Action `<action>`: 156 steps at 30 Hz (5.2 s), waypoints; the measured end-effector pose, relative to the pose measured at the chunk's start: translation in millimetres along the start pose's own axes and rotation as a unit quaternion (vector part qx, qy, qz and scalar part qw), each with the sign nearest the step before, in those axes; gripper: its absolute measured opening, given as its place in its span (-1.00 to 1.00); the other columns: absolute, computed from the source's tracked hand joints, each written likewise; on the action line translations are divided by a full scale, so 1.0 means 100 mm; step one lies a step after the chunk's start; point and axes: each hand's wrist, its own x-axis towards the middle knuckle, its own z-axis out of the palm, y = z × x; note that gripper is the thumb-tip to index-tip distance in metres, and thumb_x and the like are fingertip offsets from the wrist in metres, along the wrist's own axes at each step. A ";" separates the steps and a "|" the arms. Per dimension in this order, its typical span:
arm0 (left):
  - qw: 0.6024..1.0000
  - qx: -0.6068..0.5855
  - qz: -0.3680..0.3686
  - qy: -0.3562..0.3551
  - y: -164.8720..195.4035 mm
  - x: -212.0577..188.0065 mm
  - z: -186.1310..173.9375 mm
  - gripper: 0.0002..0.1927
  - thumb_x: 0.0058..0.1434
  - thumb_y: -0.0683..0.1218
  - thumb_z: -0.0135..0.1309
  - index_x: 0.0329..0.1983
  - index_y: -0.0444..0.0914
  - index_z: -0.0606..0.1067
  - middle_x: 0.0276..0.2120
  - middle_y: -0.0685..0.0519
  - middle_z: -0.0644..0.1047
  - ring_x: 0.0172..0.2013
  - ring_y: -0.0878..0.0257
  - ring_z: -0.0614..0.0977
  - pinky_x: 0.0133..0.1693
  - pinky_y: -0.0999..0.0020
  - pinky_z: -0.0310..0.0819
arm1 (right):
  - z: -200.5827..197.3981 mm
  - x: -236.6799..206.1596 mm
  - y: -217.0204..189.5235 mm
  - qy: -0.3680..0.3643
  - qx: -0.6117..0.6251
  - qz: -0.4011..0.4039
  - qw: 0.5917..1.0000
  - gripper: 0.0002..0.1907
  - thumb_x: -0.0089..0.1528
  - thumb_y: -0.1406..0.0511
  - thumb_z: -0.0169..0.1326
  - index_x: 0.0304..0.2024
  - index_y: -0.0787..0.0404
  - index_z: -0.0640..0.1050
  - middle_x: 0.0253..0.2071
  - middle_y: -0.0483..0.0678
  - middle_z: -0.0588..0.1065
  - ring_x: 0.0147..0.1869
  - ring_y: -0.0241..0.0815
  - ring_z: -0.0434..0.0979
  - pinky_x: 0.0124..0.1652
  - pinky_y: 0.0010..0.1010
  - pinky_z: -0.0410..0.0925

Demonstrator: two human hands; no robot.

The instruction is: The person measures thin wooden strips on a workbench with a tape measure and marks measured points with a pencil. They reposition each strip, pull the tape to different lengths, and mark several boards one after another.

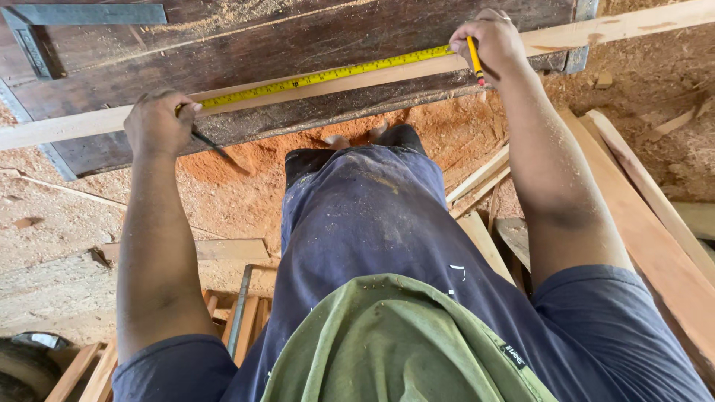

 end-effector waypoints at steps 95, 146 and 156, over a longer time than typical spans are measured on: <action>0.974 0.123 0.052 0.183 0.80 0.19 0.33 -0.80 0.20 -0.03 0.20 -0.10 0.01 0.63 -0.01 0.12 0.57 0.04 0.03 0.50 0.05 -0.22 0.32 | 0.60 0.03 -0.83 0.200 0.336 -0.088 0.916 -0.88 0.41 0.34 0.14 -0.08 0.30 0.59 -0.25 -0.04 0.55 -0.20 -0.33 0.48 -0.16 -0.49 0.40; 0.986 0.084 0.097 0.103 -0.03 0.27 0.18 -0.88 0.30 0.00 0.31 -0.31 -0.07 0.63 -0.16 0.19 0.59 -0.06 0.14 0.51 -0.18 0.20 0.38 | 0.19 -0.20 -0.02 0.104 0.209 0.035 0.972 -0.94 0.42 0.44 0.24 -0.08 0.32 0.61 -0.24 -0.10 0.61 -0.18 -0.32 0.62 -0.18 -0.49 0.51; 0.971 0.142 0.092 0.171 0.15 0.25 0.25 -0.89 0.20 -0.06 0.29 -0.21 -0.09 0.64 -0.10 0.11 0.60 -0.02 0.08 0.53 -0.14 0.02 0.39 | 0.23 -0.16 0.00 0.132 0.198 0.031 0.971 -0.93 0.48 0.42 0.24 -0.10 0.33 0.61 -0.25 -0.07 0.59 -0.19 -0.32 0.61 -0.19 -0.47 0.51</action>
